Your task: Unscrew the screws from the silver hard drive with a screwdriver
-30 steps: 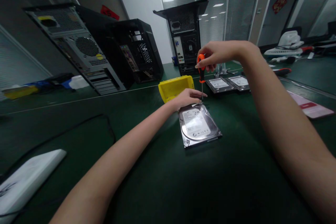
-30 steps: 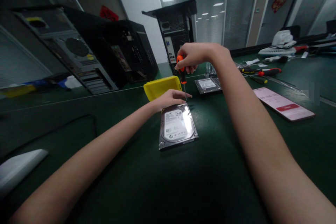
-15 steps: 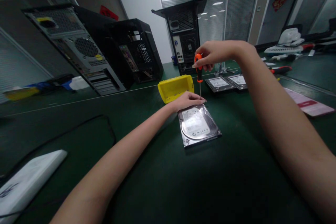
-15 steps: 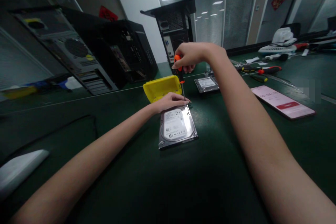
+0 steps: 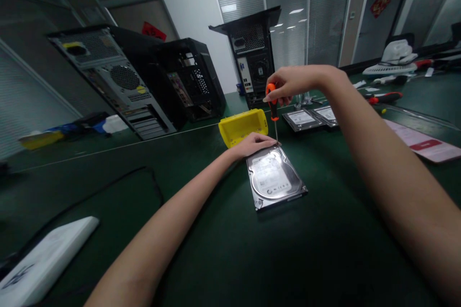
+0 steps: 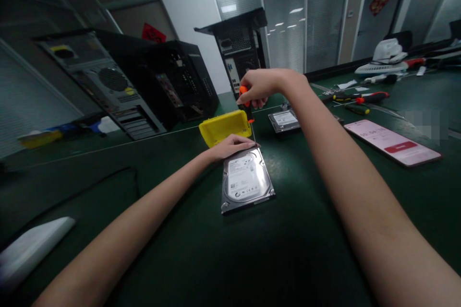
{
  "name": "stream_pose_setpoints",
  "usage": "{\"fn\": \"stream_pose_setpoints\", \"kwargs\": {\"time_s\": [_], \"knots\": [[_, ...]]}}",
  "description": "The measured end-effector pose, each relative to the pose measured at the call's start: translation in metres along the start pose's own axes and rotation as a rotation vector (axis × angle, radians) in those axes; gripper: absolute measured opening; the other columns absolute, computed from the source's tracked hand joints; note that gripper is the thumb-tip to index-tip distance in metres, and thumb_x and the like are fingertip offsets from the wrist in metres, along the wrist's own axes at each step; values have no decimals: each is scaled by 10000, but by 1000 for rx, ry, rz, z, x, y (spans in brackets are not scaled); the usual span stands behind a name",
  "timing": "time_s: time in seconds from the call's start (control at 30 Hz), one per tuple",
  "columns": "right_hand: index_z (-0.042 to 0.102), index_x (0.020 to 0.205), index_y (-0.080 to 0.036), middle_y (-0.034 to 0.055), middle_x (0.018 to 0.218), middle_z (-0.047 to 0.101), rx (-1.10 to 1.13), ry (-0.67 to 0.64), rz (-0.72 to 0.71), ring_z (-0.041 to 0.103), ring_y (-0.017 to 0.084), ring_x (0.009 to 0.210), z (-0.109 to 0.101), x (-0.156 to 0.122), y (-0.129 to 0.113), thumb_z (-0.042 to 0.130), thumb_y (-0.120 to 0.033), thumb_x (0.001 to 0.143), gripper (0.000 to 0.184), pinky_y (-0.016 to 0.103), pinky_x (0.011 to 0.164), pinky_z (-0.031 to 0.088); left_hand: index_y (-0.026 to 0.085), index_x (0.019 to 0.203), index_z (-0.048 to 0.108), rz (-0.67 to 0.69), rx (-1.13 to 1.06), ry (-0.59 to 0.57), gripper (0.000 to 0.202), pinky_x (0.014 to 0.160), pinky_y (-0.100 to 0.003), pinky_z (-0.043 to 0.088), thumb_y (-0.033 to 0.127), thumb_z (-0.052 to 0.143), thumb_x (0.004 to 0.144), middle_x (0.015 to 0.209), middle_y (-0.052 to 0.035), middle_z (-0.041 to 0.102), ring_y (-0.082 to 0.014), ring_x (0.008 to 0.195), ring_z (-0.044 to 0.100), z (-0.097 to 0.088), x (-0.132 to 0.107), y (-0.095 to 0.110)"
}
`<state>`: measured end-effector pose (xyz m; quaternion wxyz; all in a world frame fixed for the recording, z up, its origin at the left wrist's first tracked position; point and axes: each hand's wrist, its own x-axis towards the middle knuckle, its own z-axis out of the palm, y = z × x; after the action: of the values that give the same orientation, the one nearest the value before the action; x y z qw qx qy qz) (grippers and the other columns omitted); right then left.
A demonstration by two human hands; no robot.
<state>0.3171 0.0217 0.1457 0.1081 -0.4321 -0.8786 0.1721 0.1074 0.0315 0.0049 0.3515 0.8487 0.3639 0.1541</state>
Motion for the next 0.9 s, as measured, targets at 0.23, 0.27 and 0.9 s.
{"fn": "stream_pose_setpoints", "kwargs": {"time_s": [0.23, 0.27, 0.9], "knots": [[604, 1006, -151, 78, 855, 660, 17, 1, -10, 643, 186, 815, 0, 2, 2, 587, -469, 770, 396, 285, 650, 525, 163, 1101, 665, 27, 39, -8, 368, 897, -288, 416, 384, 492, 863, 1154, -90, 645, -188, 1029, 585, 0, -1, 2], [603, 1009, -149, 79, 860, 659, 17, -3, -9, 642, 186, 821, 0, 1, 2, 584, -471, 773, 399, 285, 654, 526, 166, 1102, 665, 26, 41, -8, 365, 898, -287, 415, 380, 495, 860, 1155, -89, 644, -187, 1030, 584, 1, -1, 2], [600, 1004, -151, 63, 833, 663, -12, 14, 6, 642, 158, 769, -1, -1, 1, 566, -455, 789, 373, 269, 653, 526, 174, 1105, 665, 26, 55, 22, 381, 868, -282, 426, 404, 507, 845, 1144, -85, 651, -186, 1009, 592, 3, -2, -1]]}}
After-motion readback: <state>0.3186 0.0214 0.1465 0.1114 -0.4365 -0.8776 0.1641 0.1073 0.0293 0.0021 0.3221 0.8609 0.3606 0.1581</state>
